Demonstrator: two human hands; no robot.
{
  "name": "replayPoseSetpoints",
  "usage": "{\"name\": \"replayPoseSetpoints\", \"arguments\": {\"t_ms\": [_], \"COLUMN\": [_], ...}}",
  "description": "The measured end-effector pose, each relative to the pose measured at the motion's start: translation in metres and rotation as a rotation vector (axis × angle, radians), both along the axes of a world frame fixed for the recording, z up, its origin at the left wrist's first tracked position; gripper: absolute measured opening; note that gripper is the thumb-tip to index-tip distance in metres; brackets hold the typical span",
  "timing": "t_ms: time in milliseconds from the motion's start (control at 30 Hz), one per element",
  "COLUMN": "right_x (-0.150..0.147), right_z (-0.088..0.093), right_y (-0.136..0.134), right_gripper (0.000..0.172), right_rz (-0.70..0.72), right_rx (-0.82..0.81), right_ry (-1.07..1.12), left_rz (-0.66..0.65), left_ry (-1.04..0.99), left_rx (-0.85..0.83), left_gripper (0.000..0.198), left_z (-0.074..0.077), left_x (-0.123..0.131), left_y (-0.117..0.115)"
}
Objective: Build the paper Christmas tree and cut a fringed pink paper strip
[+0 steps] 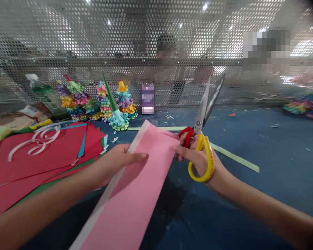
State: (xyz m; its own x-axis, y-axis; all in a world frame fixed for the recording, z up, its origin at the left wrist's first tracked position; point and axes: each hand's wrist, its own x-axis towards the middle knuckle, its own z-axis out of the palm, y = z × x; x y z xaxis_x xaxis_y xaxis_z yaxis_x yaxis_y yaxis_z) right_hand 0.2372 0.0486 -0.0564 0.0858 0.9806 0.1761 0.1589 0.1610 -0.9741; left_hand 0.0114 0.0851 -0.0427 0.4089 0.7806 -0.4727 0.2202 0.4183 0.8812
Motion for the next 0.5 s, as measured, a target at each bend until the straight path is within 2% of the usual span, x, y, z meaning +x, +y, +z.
{"name": "replayPoseSetpoints", "arguments": {"t_ms": [133, 267, 400, 500], "right_x": [0.005, 0.012, 0.025, 0.041], "right_z": [0.0, -0.009, -0.012, -0.003], "right_y": [0.005, 0.01, 0.02, 0.028], "right_gripper": [0.032, 0.027, 0.034, 0.043], "right_rz": [0.008, 0.009, 0.189, 0.346], "right_rx": [-0.002, -0.052, -0.203, -0.279], "right_ry": [-0.017, 0.08, 0.036, -0.091], "left_rz": [0.033, 0.097, 0.203, 0.219], "left_ry": [0.07, 0.174, 0.072, -0.011], "left_rx": [0.089, 0.228, 0.237, 0.188], "left_gripper": [0.032, 0.034, 0.034, 0.035], "left_z": [-0.013, -0.03, -0.046, -0.051], "left_x": [-0.004, -0.016, -0.027, -0.032], "left_y": [-0.006, -0.006, -0.006, -0.007]}}
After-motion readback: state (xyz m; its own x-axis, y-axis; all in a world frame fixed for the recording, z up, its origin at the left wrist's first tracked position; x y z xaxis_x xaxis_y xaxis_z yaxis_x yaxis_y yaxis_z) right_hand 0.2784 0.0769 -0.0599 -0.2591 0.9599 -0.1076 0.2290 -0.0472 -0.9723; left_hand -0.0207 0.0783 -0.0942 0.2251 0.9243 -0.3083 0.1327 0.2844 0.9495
